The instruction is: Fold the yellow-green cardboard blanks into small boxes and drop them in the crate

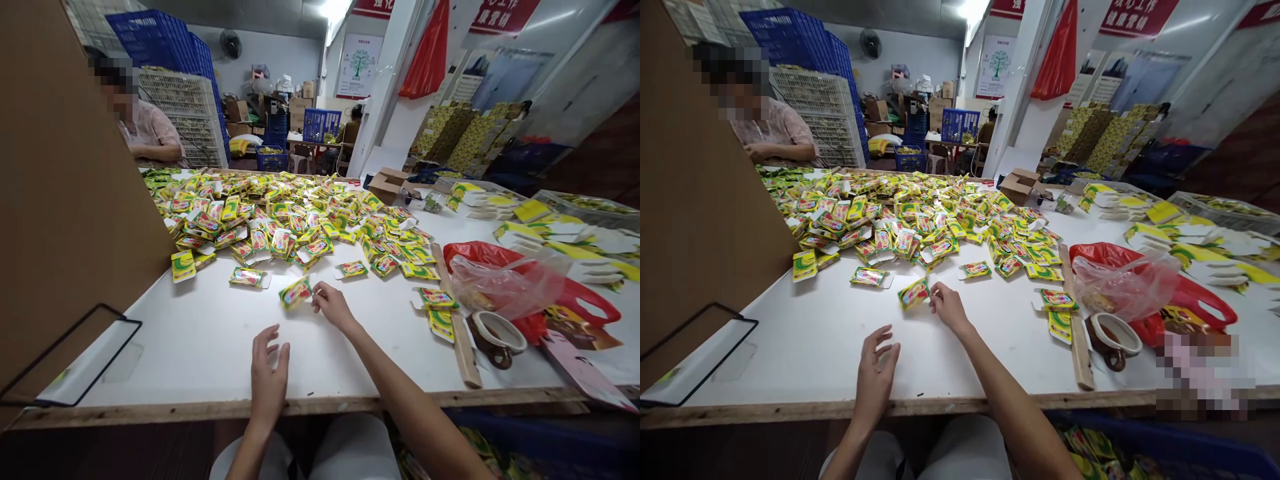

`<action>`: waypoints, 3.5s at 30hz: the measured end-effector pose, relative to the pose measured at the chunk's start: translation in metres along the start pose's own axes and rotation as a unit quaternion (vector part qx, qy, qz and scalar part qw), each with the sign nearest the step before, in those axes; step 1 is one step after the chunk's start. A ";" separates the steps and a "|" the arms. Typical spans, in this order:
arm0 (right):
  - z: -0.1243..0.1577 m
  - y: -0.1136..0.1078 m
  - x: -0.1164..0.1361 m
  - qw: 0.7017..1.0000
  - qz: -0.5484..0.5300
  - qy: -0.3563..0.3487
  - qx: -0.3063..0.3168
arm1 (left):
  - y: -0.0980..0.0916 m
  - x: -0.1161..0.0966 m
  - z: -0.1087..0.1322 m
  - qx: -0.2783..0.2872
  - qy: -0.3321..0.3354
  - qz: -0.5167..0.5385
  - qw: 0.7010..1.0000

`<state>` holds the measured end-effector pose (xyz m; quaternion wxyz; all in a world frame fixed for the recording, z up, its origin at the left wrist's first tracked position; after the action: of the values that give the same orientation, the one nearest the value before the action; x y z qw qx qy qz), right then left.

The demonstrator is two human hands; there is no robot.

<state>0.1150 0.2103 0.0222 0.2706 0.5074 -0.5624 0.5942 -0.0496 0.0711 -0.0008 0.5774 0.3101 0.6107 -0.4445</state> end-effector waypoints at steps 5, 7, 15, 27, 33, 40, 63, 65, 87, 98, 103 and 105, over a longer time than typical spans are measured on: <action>0.066 0.002 0.035 0.989 0.019 -0.105 0.104 | 0.016 -0.004 0.001 0.093 -0.003 0.028 0.995; 0.085 0.007 0.039 0.988 -0.011 -0.115 0.107 | 0.028 -0.003 0.004 0.185 -0.038 0.059 0.980; 0.112 0.024 0.025 0.989 -0.115 -0.083 -0.034 | 0.023 0.005 0.000 0.207 -0.079 0.135 0.966; 0.094 0.029 0.036 0.988 -0.049 -0.130 -0.064 | 0.013 0.004 -0.001 0.139 -0.027 0.116 0.983; 0.101 0.033 0.041 0.989 -0.074 -0.119 -0.043 | 0.021 -0.009 0.006 0.179 0.002 0.069 0.981; 0.097 0.029 0.041 0.994 -0.053 -0.065 -0.063 | 0.021 -0.009 0.000 0.162 -0.050 0.084 0.982; 0.158 -0.122 0.035 0.974 0.193 0.040 0.108 | 0.017 0.009 0.003 0.177 -0.068 -0.001 0.982; 0.146 -0.138 0.025 0.973 0.216 0.019 0.080 | 0.022 0.006 0.004 0.184 -0.057 -0.039 0.981; 0.064 -0.007 -0.006 0.989 0.131 -0.054 -0.033 | 0.028 -0.006 0.009 0.195 -0.026 -0.019 0.980; 0.126 0.053 0.018 0.981 -0.171 -0.001 -0.096 | 0.019 0.001 0.019 0.178 -0.042 0.080 0.980; 0.134 0.036 0.015 0.979 -0.157 -0.031 -0.126 | 0.022 0.004 0.013 0.208 -0.028 0.090 0.973; 0.132 0.036 0.016 0.984 -0.142 -0.044 -0.102 | 0.022 0.004 0.012 0.219 -0.030 0.067 0.973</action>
<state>0.1166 0.0734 0.0033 0.3774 0.5773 -0.5541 0.4661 -0.0251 0.0695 -0.0078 0.5419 0.4554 0.4585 -0.5373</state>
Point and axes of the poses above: each hand's wrist, its own z-axis away from the middle knuckle, its own y-axis out of the palm, x = y × z, the point moved 7 cm from there along -z, towards the middle knuckle, and after that the axes turned 11 degrees about -y, right-handed, at the moved point
